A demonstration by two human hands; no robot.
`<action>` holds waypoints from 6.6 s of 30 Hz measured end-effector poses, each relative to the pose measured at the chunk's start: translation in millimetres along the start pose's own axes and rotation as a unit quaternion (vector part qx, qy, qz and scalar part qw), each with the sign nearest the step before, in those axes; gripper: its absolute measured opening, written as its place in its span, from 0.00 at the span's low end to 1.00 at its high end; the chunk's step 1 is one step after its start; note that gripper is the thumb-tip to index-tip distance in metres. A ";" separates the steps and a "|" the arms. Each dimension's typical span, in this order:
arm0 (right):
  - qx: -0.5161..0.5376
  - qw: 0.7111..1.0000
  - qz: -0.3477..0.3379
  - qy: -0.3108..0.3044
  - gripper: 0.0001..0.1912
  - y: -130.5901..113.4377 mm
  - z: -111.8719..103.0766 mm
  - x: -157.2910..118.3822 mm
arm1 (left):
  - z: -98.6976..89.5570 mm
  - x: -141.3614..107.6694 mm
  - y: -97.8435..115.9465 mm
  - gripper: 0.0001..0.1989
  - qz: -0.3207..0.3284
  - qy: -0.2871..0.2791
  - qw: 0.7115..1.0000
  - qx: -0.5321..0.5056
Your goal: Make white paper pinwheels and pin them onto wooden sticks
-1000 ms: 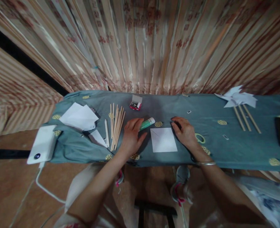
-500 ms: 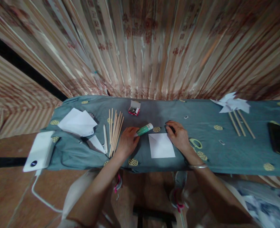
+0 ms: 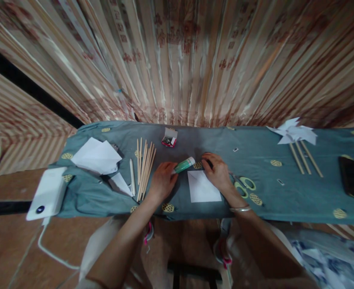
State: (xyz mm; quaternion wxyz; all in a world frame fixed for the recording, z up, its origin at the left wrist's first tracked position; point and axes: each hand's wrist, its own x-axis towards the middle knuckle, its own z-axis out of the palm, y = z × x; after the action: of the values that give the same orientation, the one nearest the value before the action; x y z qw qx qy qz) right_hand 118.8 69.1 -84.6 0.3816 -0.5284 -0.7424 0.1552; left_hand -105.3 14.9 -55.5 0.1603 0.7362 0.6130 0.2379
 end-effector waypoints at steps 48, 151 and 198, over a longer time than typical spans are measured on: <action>0.539 0.775 0.324 -0.061 0.19 -41.4 -11.7 -9.0 | 11.4 12.1 32.5 0.18 -0.143 -0.073 0.857 -0.491; -0.037 0.988 -0.010 -0.152 0.19 -26.8 -51.9 -42.5 | 43.6 -39.6 42.4 0.24 0.228 -0.110 0.966 0.053; -0.032 0.989 -0.036 -0.139 0.18 -21.4 -48.9 -40.6 | 43.4 -38.7 42.4 0.24 0.225 -0.113 0.967 0.042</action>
State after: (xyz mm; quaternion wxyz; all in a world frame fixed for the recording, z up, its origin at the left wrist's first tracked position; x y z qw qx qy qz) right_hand 146.4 15.6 -55.1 0.2633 -0.4861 -0.8115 0.1896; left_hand -51.8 -28.9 -75.4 0.1402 0.8834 0.4186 0.1572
